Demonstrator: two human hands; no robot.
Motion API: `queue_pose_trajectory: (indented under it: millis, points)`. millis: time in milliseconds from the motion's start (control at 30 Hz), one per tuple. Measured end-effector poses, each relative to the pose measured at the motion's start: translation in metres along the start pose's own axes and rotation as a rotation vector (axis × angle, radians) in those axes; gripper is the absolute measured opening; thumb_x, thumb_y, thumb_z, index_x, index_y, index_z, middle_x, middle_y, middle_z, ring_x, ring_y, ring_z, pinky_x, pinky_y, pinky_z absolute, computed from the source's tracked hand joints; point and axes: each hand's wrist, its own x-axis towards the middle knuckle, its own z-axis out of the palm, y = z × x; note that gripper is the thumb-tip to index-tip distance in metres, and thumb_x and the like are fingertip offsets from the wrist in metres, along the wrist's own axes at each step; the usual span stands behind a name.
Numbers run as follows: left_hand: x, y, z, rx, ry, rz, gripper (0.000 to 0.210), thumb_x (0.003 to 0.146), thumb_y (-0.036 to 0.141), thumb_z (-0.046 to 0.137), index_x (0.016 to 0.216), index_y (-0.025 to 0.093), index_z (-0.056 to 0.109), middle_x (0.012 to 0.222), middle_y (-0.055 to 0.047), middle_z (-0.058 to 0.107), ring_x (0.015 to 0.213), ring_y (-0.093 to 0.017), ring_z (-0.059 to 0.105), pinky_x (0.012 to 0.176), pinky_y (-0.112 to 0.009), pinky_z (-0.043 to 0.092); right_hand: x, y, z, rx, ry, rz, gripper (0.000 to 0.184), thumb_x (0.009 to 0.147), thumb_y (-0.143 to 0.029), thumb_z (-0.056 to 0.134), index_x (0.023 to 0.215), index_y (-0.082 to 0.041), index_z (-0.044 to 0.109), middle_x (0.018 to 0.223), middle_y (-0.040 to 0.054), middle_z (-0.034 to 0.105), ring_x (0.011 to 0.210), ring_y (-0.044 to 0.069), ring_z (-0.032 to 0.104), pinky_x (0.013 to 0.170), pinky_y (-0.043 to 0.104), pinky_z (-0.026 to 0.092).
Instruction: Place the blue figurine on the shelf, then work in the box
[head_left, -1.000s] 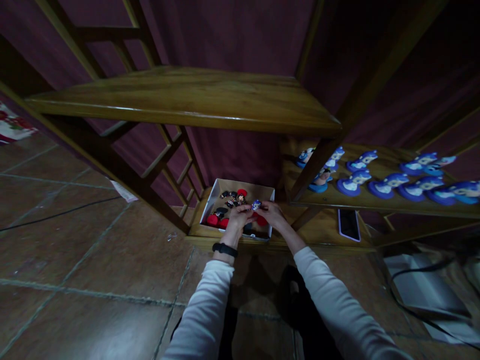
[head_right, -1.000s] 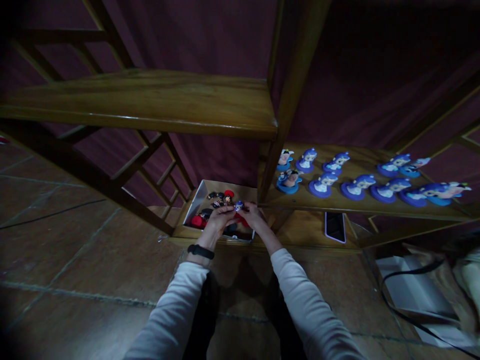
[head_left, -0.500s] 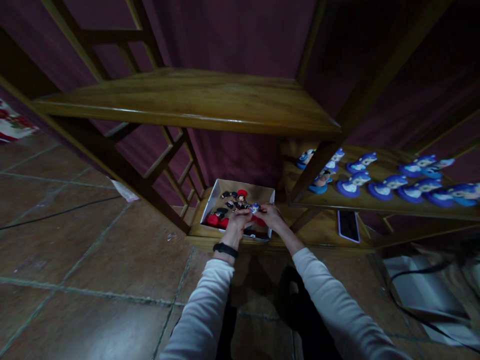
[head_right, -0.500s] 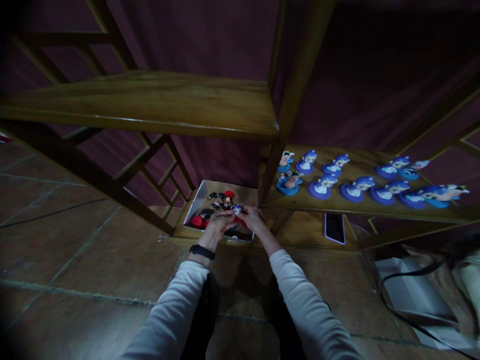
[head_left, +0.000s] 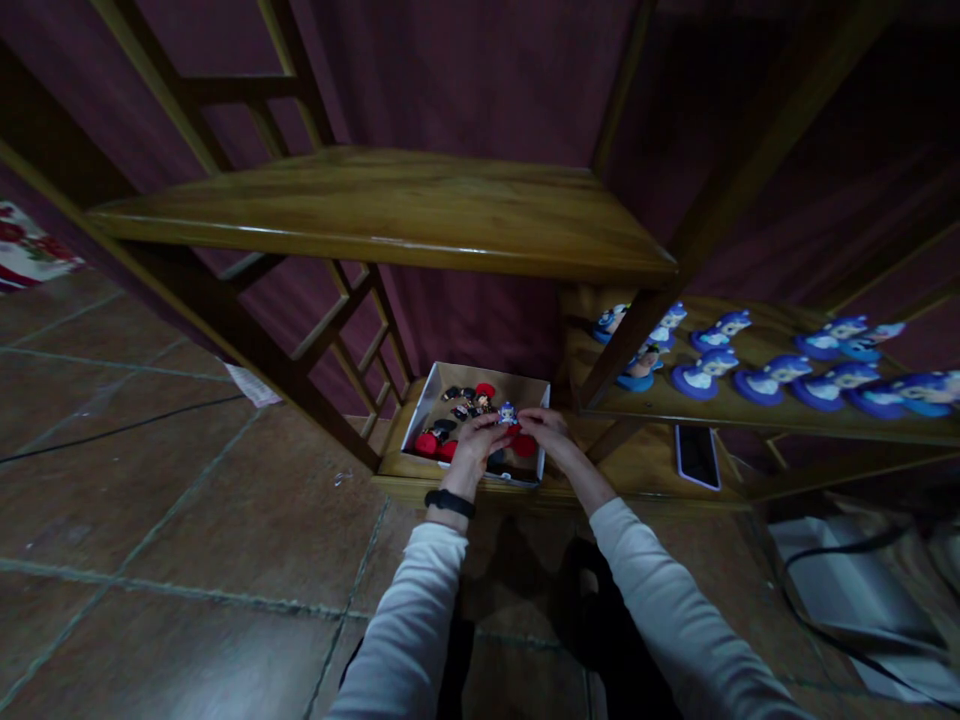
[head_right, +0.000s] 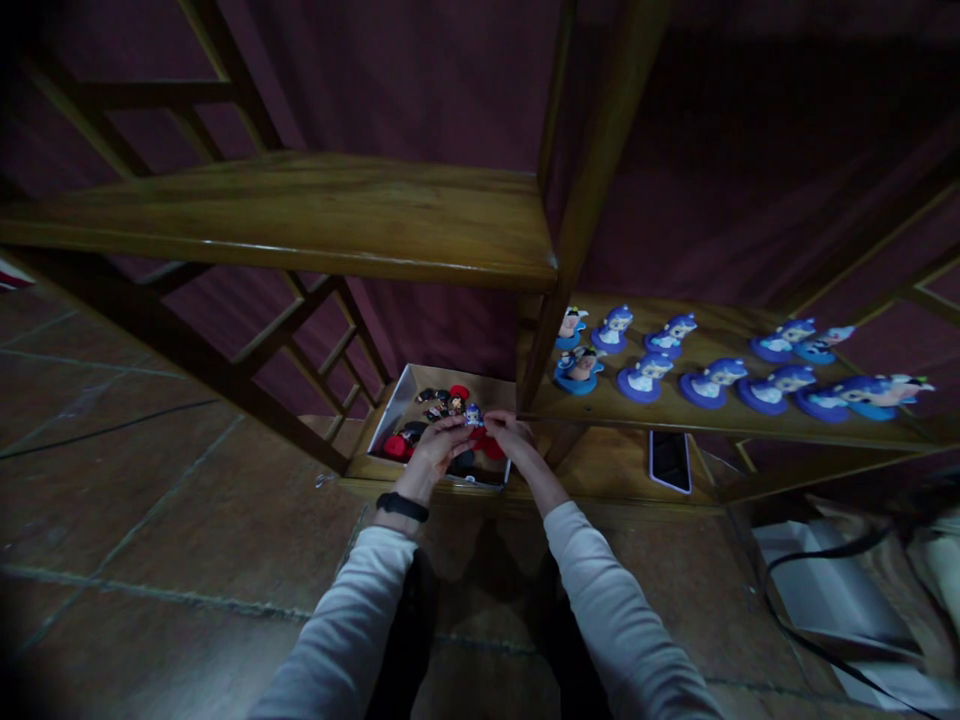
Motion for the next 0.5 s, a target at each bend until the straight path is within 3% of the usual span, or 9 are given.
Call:
queue_pose_trajectory:
  millis: [500]
  points:
    - [-0.0022, -0.0061, 0.0030, 0.034, 0.061, 0.105, 0.031, 0.049, 0.008, 0.080, 0.072, 0.010, 0.059, 0.065, -0.004, 0.067, 0.058, -0.014, 0.063, 0.064, -0.031, 0.054, 0.0055, 0.0071, 0.0048, -0.161, -0.028, -0.112, 0.014, 0.069, -0.030, 0.054, 0.071, -0.021, 0.064, 0.067, -0.0021, 0.064, 0.063, 0.014, 0.060, 0.065, 0.028, 0.051]
